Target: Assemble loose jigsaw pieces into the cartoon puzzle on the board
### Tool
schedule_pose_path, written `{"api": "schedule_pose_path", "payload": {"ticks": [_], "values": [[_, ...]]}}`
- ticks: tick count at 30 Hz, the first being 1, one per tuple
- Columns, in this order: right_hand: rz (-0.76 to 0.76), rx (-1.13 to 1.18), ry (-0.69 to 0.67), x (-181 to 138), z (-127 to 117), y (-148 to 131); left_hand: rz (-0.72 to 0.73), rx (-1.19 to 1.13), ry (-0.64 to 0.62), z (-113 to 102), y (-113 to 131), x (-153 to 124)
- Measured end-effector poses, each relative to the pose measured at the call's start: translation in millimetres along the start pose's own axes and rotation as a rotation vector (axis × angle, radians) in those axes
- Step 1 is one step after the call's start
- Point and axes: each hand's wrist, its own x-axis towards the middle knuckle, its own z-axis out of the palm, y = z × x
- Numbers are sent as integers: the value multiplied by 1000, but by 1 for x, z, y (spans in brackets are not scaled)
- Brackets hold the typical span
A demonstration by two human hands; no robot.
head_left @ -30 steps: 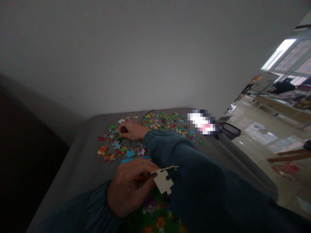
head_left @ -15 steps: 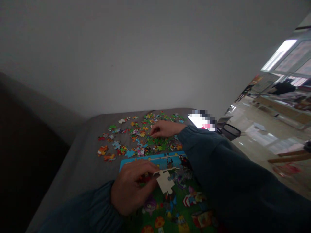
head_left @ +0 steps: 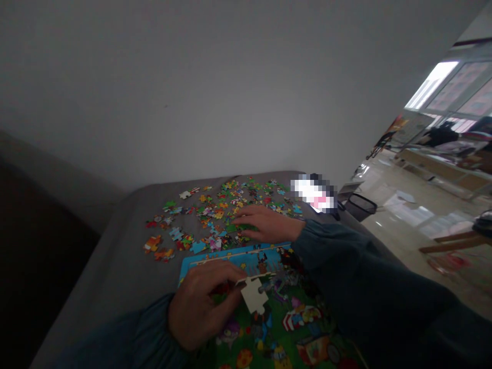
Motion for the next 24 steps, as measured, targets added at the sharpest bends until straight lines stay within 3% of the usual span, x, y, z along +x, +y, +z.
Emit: {"api": "schedule_pose_path", "payload": {"ticks": [9, 12, 18, 21, 24], "values": [[53, 17, -81, -2, 24, 0, -5, -2, -13, -2, 3, 0], [56, 88, -85, -9, 13, -1, -29, 8, -32, -3, 4, 1], [17, 263, -156, -49, -33, -13, -56, 21, -57, -3, -1, 0], [-10, 308, -2, -72, -40, -30, -68, 48, -53, -2, -3, -2], [-122, 231, 175, -83, -31, -50, -78, 81, -58, -1, -3, -3]]}}
